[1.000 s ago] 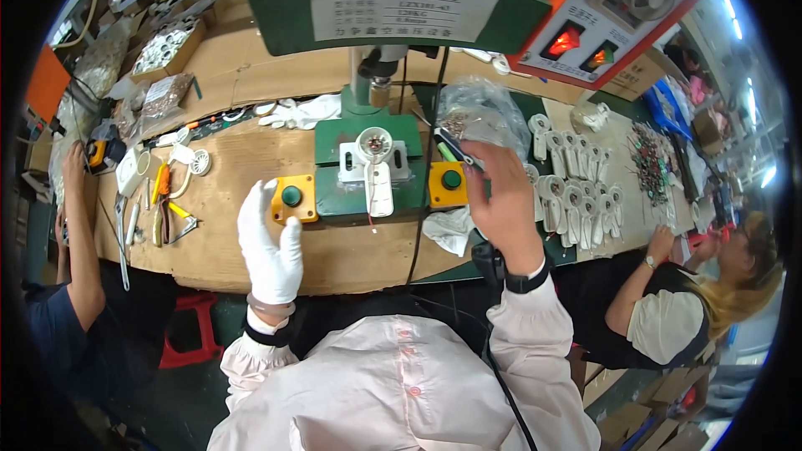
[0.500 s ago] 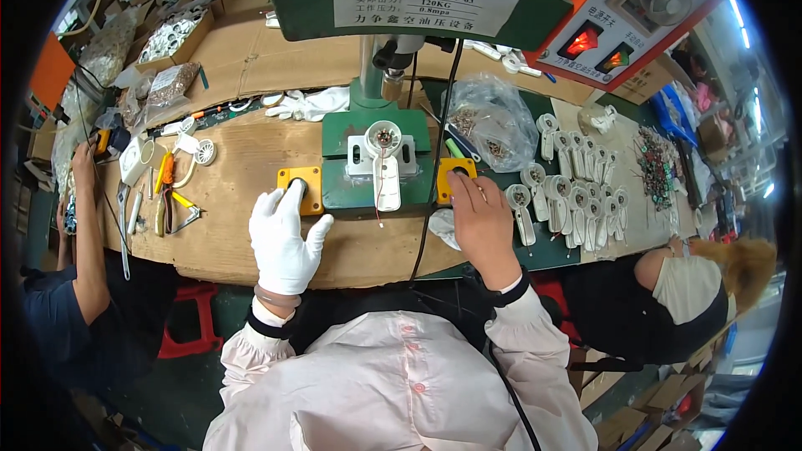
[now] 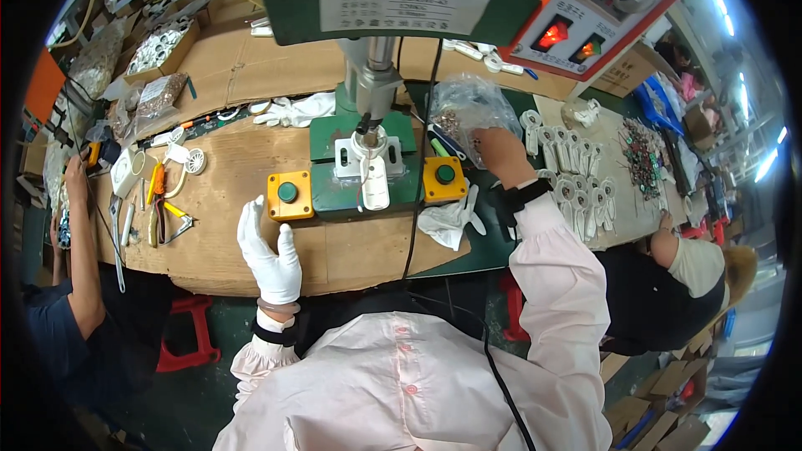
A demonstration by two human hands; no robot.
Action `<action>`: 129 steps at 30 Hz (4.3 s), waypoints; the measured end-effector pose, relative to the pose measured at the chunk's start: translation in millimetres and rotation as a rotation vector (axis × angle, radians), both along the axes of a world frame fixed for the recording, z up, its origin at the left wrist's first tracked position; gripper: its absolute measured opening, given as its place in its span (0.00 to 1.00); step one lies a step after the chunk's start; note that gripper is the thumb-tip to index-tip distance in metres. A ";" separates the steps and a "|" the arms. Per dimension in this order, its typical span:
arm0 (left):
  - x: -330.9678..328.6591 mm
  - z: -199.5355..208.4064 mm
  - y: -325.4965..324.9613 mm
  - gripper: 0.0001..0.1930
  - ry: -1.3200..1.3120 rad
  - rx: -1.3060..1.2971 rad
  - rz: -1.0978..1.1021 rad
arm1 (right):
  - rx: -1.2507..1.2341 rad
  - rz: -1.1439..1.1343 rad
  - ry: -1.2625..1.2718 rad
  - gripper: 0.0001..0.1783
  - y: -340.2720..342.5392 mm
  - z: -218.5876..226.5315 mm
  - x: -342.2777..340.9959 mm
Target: The person assembles fan components by placing a motor into a housing, pressing two buttons on a machine, and wiping the assembly with a cloth before placing it on the table.
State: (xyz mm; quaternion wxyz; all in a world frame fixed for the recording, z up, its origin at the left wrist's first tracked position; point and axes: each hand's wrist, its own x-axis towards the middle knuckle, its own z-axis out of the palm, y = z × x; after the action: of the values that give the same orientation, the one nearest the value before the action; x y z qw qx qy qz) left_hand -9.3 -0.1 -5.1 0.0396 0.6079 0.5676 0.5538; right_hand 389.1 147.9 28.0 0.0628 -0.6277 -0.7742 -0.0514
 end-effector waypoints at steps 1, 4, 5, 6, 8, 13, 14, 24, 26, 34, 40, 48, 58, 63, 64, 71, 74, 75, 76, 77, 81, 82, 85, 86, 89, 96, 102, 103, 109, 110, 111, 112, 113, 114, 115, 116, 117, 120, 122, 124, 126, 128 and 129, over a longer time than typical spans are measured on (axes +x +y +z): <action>-1.5 -0.9 0.2 0.24 0.000 0.003 0.007 | -0.032 -0.042 -0.037 0.10 3.9 0.8 -4.7; -2.0 -1.8 1.3 0.24 0.038 -0.050 -0.018 | -0.051 -0.040 -0.036 0.10 7.2 8.8 -6.8; -2.6 -1.7 1.0 0.24 0.038 -0.049 -0.015 | -0.062 -0.042 -0.037 0.10 7.6 10.9 -6.3; -3.2 -1.4 0.6 0.24 0.059 -0.050 -0.015 | -0.061 -0.040 -0.037 0.10 9.6 8.6 -5.1; -4.3 -1.0 -0.1 0.23 0.100 -0.049 -0.019 | -0.061 -0.055 -0.045 0.10 15.3 -2.3 -1.1; -6.8 -0.9 -1.6 0.23 0.080 -0.058 -0.012 | -0.083 -0.053 0.127 0.10 10.8 4.6 6.3; -6.3 -1.1 -1.4 0.23 0.075 -0.061 -0.012 | -0.081 -0.053 0.126 0.10 7.5 6.9 6.2; -7.7 -3.7 -1.3 0.24 0.059 -0.081 -0.013 | 0.097 -0.060 1.022 0.06 -68.3 82.6 -59.9; -8.5 -4.3 -1.2 0.24 0.038 -0.081 -0.014 | 0.057 -0.063 1.228 0.06 -81.8 91.6 -83.7; -11.0 -10.9 -2.0 0.24 -0.032 -0.084 -0.027 | -0.009 0.101 1.244 0.06 -92.5 91.0 -141.5; -8.2 -9.6 -0.1 0.25 -0.115 -0.075 -0.041 | 0.020 0.080 1.051 0.05 -81.5 87.8 -158.6; -9.8 -7.6 -1.2 0.26 -0.068 -0.095 -0.021 | 0.362 0.273 0.661 0.04 -52.7 74.5 -179.9; -11.2 -8.3 -1.3 0.26 -0.063 -0.099 -0.023 | 0.327 0.296 0.596 0.05 -50.0 69.9 -178.4; -10.7 -8.0 -0.3 0.27 -0.054 -0.099 -0.031 | 0.377 0.319 0.580 0.11 -63.4 79.9 -171.0; -11.2 -8.6 -0.7 0.27 -0.051 -0.099 -0.030 | 0.397 0.320 0.636 0.12 -70.1 85.3 -168.9; -2.8 21.1 1.4 0.31 0.256 -0.088 -0.031 | 0.390 0.041 0.547 0.19 -124.5 44.9 -110.9; 0.2 23.0 7.9 0.32 0.317 -0.114 -0.045 | 0.371 0.018 0.428 0.21 -127.8 19.4 -103.1; -0.1 22.7 9.7 0.32 0.336 -0.114 -0.049 | 0.366 0.043 0.402 0.22 -127.6 15.9 -103.5; -0.4 23.0 11.2 0.32 0.355 -0.114 -0.052 | 0.360 0.067 0.377 0.23 -126.8 13.5 -102.5; -1.0 23.4 11.9 0.32 0.358 -0.113 -0.051 | 0.361 0.067 0.380 0.23 -125.8 11.8 -100.2; -3.6 24.8 10.8 0.33 0.458 -0.069 -0.089 | 0.374 0.118 0.338 0.23 -123.7 16.8 -99.4; -3.6 26.1 10.7 0.33 0.472 -0.083 -0.079 | 0.373 0.111 0.312 0.23 -124.1 17.7 -100.5; -2.2 29.1 13.1 0.32 0.500 -0.111 -0.059 | 0.372 0.100 0.262 0.24 -122.9 21.2 -102.8; -2.0 29.1 14.4 0.32 0.493 -0.112 -0.064 | 0.364 0.096 0.253 0.23 -121.8 22.6 -103.2; -0.3 27.3 15.7 0.31 0.480 -0.113 -0.075 | 0.347 0.087 0.236 0.23 -119.9 22.6 -102.4; 7.9 20.3 13.6 0.29 0.321 -0.067 -0.008 | 0.439 0.056 0.327 0.22 -126.7 8.8 -99.2; 5.7 19.8 16.4 0.30 0.383 -0.060 -0.049 | 0.432 0.058 0.351 0.21 -126.4 11.1 -100.8; 5.3 20.6 16.5 0.30 0.405 -0.064 -0.055 | 0.413 0.050 0.339 0.21 -126.8 11.5 -102.5; 5.8 30.4 16.3 0.30 0.486 -0.175 -0.019 | 0.340 -0.005 0.322 0.20 -124.1 17.7 -108.3; 6.1 27.8 13.0 0.31 0.446 -0.178 -0.023 | 0.358 -0.001 0.336 0.20 -126.0 15.2 -107.0; 6.4 24.6 9.1 0.31 0.407 -0.181 -0.028 | 0.377 0.003 0.351 0.19 -128.5 12.2 -105.2; 6.7 21.6 5.7 0.32 0.368 -0.184 -0.033 | 0.396 0.006 0.366 0.19 -131.6 9.5 -103.3; 6.9 18.9 2.5 0.32 0.369 -0.183 -0.033 | 0.397 0.005 0.367 0.19 -135.6 7.3 -101.3; 6.8 16.4 -1.4 0.32 0.337 -0.149 -0.018 | 0.420 0.020 0.406 0.19 -140.6 5.0 -98.9; 6.9 14.4 -4.5 0.32 0.306 -0.114 -0.003 | 0.443 0.035 0.447 0.19 -146.0 2.5 -96.2; 5.5 10.8 -5.8 0.33 0.266 -0.081 0.010 | 0.465 0.050 0.478 0.19 -151.0 0.0 -95.4; 4.3 7.9 -5.9 0.33 0.262 -0.082 0.011 | 0.464 0.052 0.475 0.19 -155.9 -2.7 -93.9; 4.9 7.2 -5.7 0.33 0.243 -0.045 0.030 | 0.448 -0.001 0.479 0.20 -169.7 -9.3 -87.2; 5.8 11.0 -8.0 0.33 0.276 -0.029 0.040 | 0.455 -0.011 0.489 0.20 -174.8 -12.7 -85.3; 8.2 16.3 -10.2 0.33 0.336 0.000 0.063 | 0.469 -0.026 0.504 0.20 -177.3 -14.3 -84.6; 12.0 16.9 -10.7 0.32 0.241 -0.008 -0.029 | 0.475 -0.030 0.518 0.19 -177.2 -17.7 -83.6; 18.4 17.9 -10.5 0.31 0.045 -0.024 -0.214 | 0.487 -0.039 0.541 0.19 -176.4 -22.7 -81.7; 25.7 22.2 -9.6 0.31 0.046 -0.023 -0.212 | 0.487 -0.038 0.543 0.19 -175.8 -26.7 -80.7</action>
State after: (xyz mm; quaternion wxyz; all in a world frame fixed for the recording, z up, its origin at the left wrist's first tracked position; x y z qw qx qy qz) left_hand 16.4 -9.7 17.1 0.0918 0.6768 0.5070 0.5258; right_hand 308.4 -27.9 1.3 0.4127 -0.5993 -0.6826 -0.0672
